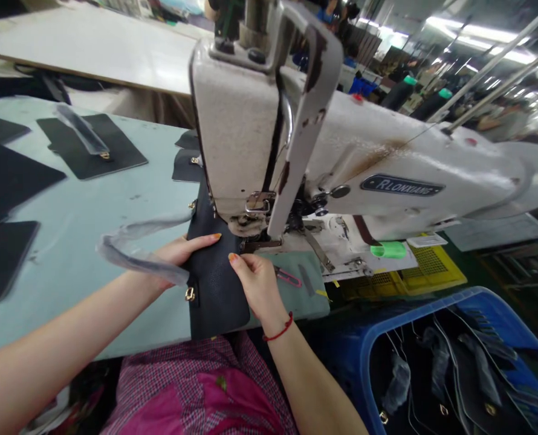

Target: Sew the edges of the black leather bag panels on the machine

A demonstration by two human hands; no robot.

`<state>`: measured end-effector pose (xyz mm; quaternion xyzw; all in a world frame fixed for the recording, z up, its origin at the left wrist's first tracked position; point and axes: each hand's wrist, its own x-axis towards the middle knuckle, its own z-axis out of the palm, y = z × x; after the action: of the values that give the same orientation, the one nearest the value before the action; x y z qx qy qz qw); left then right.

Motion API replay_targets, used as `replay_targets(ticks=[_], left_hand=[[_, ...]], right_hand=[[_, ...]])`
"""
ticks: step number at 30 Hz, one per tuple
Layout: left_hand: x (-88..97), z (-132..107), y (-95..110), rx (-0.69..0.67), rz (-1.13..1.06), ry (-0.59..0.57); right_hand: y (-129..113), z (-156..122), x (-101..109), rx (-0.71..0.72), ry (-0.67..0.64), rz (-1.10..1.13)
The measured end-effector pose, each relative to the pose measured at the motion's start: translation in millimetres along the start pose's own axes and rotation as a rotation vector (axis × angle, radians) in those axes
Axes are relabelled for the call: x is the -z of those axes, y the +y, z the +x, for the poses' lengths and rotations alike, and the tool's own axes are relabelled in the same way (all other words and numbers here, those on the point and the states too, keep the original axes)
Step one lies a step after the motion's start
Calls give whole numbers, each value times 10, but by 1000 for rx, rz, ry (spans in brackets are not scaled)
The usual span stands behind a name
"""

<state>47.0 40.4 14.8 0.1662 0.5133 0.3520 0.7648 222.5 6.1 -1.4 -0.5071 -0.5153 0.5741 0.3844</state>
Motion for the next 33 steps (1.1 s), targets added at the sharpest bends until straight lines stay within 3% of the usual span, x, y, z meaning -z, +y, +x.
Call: replay_targets(ticks=[23,33], left_hand=[[36,109,70,-104,-4,15],[87,134,106,-11,-47,-31]], right_hand=[[-88,134,37,7,-27,-78],[-106,143,46,45,-9,-152]])
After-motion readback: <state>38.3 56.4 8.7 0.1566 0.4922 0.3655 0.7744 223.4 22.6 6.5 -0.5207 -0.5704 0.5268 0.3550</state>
